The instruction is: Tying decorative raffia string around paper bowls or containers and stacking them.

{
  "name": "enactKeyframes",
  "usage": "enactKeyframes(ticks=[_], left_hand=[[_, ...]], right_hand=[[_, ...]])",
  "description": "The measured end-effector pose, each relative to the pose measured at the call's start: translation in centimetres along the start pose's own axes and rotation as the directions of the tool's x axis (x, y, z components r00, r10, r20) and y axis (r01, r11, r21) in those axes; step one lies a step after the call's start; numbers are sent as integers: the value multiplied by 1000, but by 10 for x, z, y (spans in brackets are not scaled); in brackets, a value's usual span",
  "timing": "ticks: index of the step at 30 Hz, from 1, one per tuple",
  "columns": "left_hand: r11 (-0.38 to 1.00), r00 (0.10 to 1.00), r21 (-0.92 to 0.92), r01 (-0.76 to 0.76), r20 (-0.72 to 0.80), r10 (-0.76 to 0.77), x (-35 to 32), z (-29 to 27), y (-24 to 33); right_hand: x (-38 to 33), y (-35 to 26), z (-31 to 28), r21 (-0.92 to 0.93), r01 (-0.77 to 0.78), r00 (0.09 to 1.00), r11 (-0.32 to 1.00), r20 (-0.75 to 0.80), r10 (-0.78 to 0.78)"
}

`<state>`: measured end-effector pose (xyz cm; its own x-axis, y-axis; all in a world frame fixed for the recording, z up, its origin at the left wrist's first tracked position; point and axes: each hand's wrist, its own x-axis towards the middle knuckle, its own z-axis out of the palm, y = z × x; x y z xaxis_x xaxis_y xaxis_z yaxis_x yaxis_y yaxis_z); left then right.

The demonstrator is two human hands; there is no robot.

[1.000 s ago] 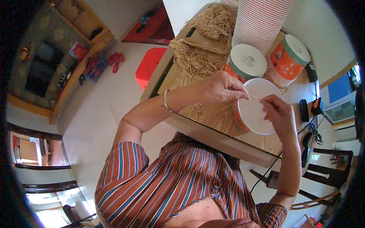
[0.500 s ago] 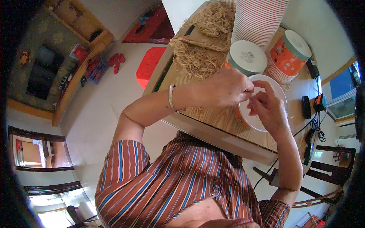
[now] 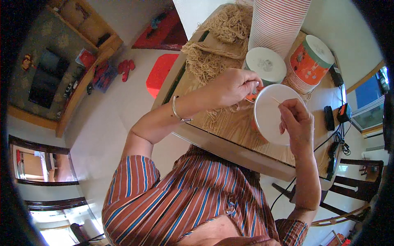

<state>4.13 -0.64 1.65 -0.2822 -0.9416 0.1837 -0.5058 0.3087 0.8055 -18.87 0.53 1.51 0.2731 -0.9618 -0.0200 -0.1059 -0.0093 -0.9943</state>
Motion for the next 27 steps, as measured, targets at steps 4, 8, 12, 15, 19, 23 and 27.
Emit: enactKeyframes(ticks=[4,8,12,15,19,23,27], left_hand=[[968,997,-241,73,46,-64,-3,13,-3],[955,993,-298,1,117,36,-5,20,7],[939,973,-313,139,222,-70,-3,19,12],[922,974,-370,118,225,-35,-3,23,11],[881,976,-457,120,219,-19,-3,26,5],[902,975,-417,113,220,-20,-3,25,4],[901,970,-414,129,242,-27,-5,23,3]], right_hand=[[-5,-1,4,56,37,999,998,1,-37],[-6,1,4,76,76,997,994,26,-78],[-6,1,6,92,62,998,994,18,-64],[-6,2,7,84,81,996,993,38,-85],[-5,2,9,67,85,995,994,48,-88],[-6,2,10,-33,107,994,994,32,-106],[-6,3,16,-171,237,971,956,-1,-241]])
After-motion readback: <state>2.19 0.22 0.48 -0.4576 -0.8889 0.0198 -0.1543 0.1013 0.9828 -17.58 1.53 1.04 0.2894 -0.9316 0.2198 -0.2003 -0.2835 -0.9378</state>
